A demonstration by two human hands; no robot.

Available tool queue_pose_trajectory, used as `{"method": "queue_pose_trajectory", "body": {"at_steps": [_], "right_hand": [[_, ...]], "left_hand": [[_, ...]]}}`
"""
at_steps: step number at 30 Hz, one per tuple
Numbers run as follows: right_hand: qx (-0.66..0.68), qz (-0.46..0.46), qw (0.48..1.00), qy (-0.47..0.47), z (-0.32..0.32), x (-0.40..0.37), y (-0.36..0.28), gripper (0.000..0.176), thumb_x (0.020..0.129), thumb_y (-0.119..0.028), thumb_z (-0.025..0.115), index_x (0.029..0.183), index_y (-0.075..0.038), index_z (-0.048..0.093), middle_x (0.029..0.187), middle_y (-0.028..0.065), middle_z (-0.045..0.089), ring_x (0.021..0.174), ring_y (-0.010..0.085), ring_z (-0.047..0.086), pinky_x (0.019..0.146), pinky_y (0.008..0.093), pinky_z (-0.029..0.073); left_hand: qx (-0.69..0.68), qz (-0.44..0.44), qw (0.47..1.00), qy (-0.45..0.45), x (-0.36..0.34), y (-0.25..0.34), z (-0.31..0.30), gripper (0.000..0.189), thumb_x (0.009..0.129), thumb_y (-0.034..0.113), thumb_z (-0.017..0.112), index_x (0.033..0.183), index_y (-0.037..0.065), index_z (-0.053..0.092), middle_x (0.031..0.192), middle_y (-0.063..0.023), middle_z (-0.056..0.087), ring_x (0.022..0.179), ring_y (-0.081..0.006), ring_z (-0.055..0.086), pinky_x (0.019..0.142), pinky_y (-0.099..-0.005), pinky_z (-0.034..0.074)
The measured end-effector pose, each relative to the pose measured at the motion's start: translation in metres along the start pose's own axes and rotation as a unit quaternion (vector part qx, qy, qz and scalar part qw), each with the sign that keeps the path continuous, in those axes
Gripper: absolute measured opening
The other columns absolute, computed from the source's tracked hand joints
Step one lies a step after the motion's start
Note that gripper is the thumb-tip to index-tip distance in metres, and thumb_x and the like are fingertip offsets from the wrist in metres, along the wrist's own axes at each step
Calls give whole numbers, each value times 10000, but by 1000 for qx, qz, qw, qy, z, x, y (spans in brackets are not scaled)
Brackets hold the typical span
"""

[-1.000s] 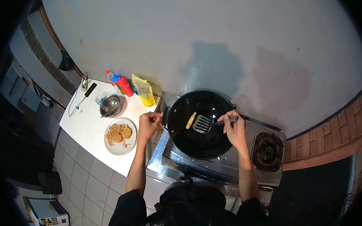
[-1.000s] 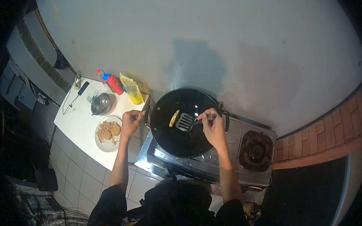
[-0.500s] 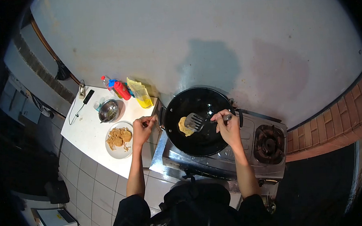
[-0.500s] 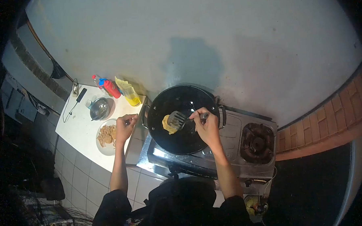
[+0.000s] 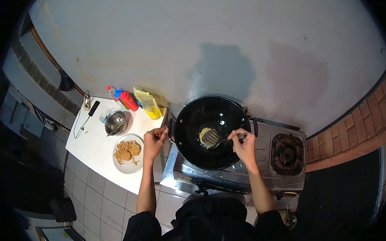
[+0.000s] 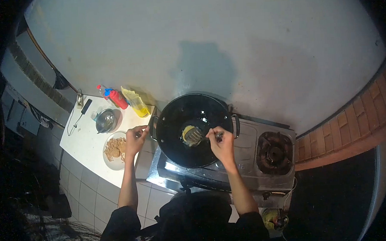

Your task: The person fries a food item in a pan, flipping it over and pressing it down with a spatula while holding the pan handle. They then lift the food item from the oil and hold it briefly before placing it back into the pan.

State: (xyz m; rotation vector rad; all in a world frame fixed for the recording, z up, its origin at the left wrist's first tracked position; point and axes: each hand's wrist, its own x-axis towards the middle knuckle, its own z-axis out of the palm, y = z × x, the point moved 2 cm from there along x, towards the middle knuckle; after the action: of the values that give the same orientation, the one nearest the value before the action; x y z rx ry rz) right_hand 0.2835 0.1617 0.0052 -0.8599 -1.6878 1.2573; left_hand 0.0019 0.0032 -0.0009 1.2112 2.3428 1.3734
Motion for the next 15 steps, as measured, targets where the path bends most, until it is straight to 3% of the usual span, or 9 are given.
{"method": "queue_pose_trajectory", "body": {"at_steps": [2,6,11,15], "right_hand": [[-64,-46,997,8,4,-4,-6,238,866,-47,608,639,23,598,535,40,565,497,27,462,467,227,338],[-34,-58,998,1,15,-3,12,291,785,8,623,555,22,445,497,85,514,470,39,450,437,253,328],[-52,-48,997,2,18,-1,21,265,738,6,607,557,12,413,499,103,492,466,78,454,448,282,344],[-97,-16,995,26,21,2,17,249,737,-29,599,567,11,422,506,118,481,469,115,468,459,309,358]], "left_hand": [[6,-3,1000,-1,0,0,3,230,829,177,703,906,-39,704,543,-48,502,510,-94,430,494,-270,375],[0,6,1000,5,-2,1,8,210,819,150,711,859,-56,693,538,-48,499,504,-92,434,491,-272,379],[9,-18,1000,-4,-2,1,8,220,834,190,700,887,-24,711,564,-21,515,543,-91,449,516,-273,380],[-15,-18,1000,11,-4,2,11,187,829,140,697,850,-46,694,550,-21,503,522,-81,430,491,-262,362]]}}
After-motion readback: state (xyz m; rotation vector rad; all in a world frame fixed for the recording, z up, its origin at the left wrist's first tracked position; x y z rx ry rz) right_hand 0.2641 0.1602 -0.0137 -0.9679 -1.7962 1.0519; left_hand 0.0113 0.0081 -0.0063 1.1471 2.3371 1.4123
